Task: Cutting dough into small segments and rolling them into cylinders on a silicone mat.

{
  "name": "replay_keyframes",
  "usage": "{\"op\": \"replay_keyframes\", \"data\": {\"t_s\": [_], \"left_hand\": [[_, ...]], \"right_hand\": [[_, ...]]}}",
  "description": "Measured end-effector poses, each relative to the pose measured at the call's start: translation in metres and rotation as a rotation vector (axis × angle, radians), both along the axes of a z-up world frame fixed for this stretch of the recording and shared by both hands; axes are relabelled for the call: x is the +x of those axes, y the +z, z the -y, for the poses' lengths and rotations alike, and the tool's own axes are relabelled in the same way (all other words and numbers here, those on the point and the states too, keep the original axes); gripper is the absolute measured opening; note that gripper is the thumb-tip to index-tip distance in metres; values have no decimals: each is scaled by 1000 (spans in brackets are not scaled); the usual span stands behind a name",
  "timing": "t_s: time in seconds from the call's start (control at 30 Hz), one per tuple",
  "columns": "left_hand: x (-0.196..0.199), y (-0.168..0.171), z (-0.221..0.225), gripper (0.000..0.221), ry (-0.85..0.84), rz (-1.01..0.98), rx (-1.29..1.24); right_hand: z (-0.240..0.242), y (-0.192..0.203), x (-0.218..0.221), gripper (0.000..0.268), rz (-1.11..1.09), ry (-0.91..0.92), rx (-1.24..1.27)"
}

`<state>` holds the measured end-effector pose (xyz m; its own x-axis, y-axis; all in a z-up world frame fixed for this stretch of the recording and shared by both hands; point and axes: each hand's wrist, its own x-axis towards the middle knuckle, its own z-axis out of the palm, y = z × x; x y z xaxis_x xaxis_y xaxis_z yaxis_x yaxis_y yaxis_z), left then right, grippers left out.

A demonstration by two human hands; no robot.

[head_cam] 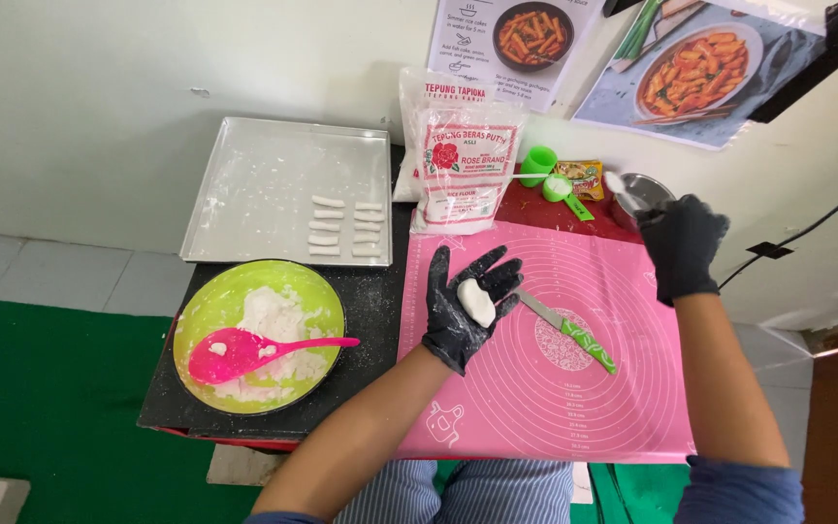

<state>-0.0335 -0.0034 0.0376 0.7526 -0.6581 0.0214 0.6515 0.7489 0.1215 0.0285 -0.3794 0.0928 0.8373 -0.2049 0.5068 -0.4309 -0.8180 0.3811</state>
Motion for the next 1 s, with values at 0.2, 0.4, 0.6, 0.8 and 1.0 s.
{"op": "replay_keyframes", "data": {"t_s": [0.2,0.4,0.6,0.8,1.0], "left_hand": [[10,-15,5,82,71,-54,-33],[15,-25,6,78,142,-117,-29],[14,-13,3,76,180,-150,-86],[12,-12,3,70,209,-183,-84],[11,-12,3,65,197,-198,-106]], "right_hand": [[-102,38,-86,10,23,342,282],[-178,51,-141,7,-30,534,300],[-215,50,-158,8,-37,676,31],[-225,38,-161,15,81,803,-154],[-220,19,-162,12,133,908,-294]]}}
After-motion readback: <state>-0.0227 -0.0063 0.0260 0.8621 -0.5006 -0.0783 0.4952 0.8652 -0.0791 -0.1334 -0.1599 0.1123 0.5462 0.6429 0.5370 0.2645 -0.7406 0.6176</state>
